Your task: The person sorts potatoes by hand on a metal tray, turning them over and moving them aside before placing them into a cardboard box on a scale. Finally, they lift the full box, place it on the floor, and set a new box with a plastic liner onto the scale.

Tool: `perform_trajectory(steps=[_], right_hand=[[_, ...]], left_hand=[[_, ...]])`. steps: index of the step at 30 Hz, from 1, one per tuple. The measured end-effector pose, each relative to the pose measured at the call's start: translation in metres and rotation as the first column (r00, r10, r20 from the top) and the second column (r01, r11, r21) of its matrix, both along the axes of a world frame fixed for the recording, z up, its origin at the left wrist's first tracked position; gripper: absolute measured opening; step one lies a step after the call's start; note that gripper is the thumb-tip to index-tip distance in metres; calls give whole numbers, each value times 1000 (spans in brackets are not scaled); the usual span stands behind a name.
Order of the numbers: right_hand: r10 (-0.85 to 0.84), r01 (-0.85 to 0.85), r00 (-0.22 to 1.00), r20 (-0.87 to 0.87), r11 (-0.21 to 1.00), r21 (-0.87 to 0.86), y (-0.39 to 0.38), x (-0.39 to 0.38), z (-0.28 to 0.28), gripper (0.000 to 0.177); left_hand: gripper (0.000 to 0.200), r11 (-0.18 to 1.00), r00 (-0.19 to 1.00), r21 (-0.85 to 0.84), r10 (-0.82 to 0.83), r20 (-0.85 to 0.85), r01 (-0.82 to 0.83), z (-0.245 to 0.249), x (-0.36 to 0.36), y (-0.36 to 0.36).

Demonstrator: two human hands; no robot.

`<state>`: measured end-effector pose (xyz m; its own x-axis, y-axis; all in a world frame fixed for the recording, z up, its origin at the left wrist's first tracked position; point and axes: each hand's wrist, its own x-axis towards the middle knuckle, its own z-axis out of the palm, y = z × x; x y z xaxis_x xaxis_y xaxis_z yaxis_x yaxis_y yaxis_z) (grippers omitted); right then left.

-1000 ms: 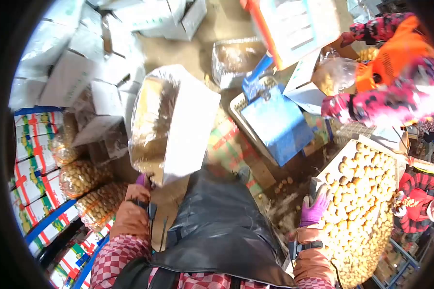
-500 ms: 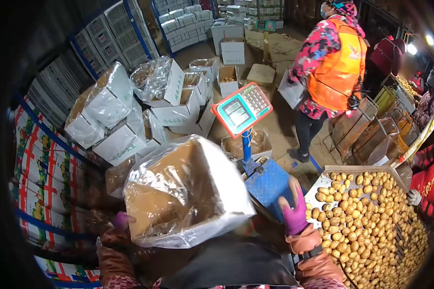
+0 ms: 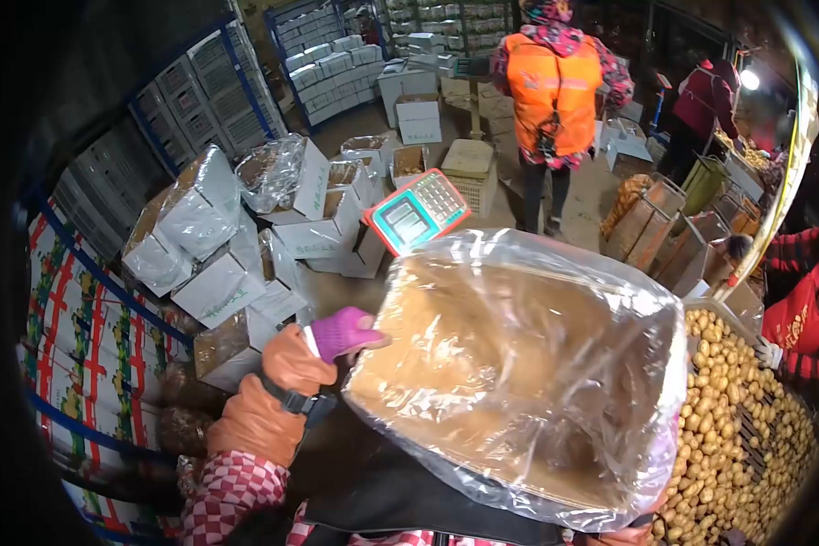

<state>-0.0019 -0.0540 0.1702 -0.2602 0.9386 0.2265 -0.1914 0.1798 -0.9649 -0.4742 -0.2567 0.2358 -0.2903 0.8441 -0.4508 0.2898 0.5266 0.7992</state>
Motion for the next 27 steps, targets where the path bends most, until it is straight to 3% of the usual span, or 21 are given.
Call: perform_trajectory(steps=[3, 5, 6, 8, 9, 11, 14, 17, 18, 19, 20, 22, 27], right_hand=[[-242, 257, 957, 158, 963, -80, 0, 78, -60, 55], [-338, 373, 909, 243, 921, -113, -9, 114, -94, 54], [-373, 418, 886, 274, 899, -127, -14, 125, -109, 54], [-415, 481, 847, 332, 865, -146, -24, 143, -136, 53], [-426, 498, 835, 348, 854, -150, -28, 149, -148, 53], [-445, 532, 811, 380, 832, -159, -37, 155, -165, 52], [-481, 578, 778, 404, 800, -161, -47, 162, -184, 51], [-508, 614, 745, 433, 776, -146, -53, 173, -185, 50], [-518, 627, 733, 441, 766, -142, -53, 176, -183, 50], [-531, 641, 718, 450, 756, -130, -53, 179, -180, 49], [-540, 653, 706, 459, 747, -125, -53, 181, -178, 49], [-560, 677, 682, 471, 726, -117, -57, 187, -176, 48], [-569, 701, 655, 497, 703, -119, -65, 175, -177, 47]], left_hand=[[28, 988, 984, 19, -149, -97, 152, -38, 31, 64], [38, 903, 909, 423, -233, 345, 71, -169, 3, 87], [40, 896, 811, 444, -274, 516, 20, -207, 2, 104], [45, 957, 630, 209, -37, 776, -201, -127, 52, 89], [39, 928, 554, 154, 65, 830, -340, -115, 70, 92], [38, 913, 386, 99, 68, 920, -397, -205, 57, 103], [33, 919, 537, 197, 19, 844, -342, -184, 47, 111], [30, 922, 662, 274, -26, 749, -273, -131, 44, 111], [29, 921, 881, 368, -64, 469, -129, -95, 51, 121], [29, 906, 952, 424, -132, 275, 3, -79, 54, 131], [29, 875, 972, 465, -207, 113, 132, -75, 60, 137], [30, 825, 925, 440, -378, -39, 356, -86, 74, 143], [32, 808, 815, 147, -537, -217, 571, -124, 38, 169]])
